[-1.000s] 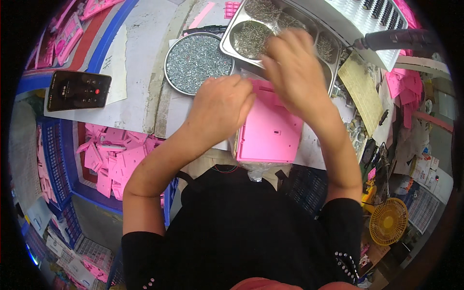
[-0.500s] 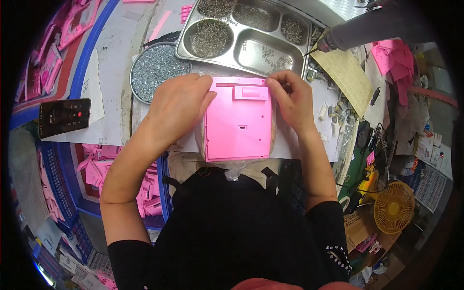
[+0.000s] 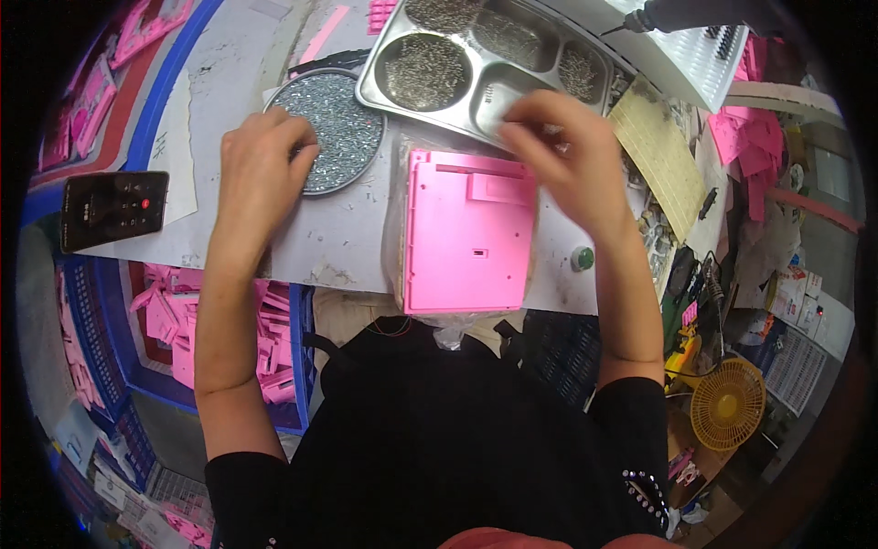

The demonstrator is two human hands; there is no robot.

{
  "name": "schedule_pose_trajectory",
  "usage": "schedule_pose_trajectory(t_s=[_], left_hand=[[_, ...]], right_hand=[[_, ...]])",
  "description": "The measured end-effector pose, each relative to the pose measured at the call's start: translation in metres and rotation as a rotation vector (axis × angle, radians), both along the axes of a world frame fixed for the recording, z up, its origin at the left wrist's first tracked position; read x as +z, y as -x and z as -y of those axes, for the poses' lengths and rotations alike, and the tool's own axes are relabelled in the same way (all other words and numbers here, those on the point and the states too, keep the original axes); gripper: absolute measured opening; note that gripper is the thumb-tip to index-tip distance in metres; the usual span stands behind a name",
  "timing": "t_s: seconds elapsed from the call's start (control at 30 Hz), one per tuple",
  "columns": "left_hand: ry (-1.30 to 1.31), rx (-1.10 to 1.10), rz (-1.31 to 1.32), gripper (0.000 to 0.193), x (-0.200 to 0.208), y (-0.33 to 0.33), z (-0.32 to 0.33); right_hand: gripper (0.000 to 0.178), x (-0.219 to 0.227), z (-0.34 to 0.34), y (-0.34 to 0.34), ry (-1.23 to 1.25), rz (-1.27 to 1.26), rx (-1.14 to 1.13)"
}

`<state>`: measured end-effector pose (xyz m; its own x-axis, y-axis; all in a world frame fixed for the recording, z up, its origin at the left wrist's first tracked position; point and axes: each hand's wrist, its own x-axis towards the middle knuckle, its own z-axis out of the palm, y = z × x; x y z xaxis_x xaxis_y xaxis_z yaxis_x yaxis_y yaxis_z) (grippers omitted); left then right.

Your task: Assemble a pink plastic toy casing with electronic components, involving soldering wires and securing with an electric screwdriver.

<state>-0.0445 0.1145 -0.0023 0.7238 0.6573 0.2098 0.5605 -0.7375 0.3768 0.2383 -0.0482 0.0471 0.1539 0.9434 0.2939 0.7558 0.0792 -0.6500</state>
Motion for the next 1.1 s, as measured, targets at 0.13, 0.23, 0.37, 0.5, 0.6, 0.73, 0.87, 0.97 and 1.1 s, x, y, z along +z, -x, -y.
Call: schedule_pose_trajectory(t_s=[0.13, 0.23, 0.37, 0.5, 0.6, 0.73, 0.87, 0.97, 1.1], left_hand=[[0.103, 0.034, -0.009, 0.012, -0.004, 0.001, -0.001], [-0.026, 0.003, -0.002, 0.011, -0.005, 0.003, 0.001], [0.008, -0.007, 0.057, 0.014, -0.008, 0.005, 0.002], [-0.024, 0.000, 0.049, 0.015, -0.008, 0.004, -0.004], [-0.102, 0.026, 0.007, 0.017, -0.011, 0.006, -0.006], [-0.050, 0.071, 0.141, 0.021, -0.008, 0.010, -0.003], [0.211, 0.021, 0.304, 0.013, 0.010, 0.015, 0.030], [0.425, -0.085, 0.286, 0.012, 0.018, 0.008, 0.065], [0.458, -0.190, 0.245, 0.011, 0.023, -0.001, 0.095]], right_hand=[[0.012, -0.024, -0.093, 0.061, -0.090, 0.500, 0.333], [0.013, -0.039, -0.132, 0.085, 0.042, 0.784, 0.441], [0.014, -0.037, -0.149, 0.092, 0.189, 0.815, 0.470], [0.017, -0.026, -0.152, 0.094, 0.297, 0.939, 0.445], [0.049, 0.009, -0.141, 0.095, 0.489, 0.886, 0.401], [0.013, 0.002, -0.043, 0.058, -0.170, 0.471, 0.161], [0.010, -0.006, 0.082, 0.022, 0.039, 0.069, 0.032], [0.011, -0.040, 0.108, 0.027, -0.083, -0.014, -0.111], [0.022, -0.052, 0.103, 0.025, -0.196, 0.135, -0.056]])
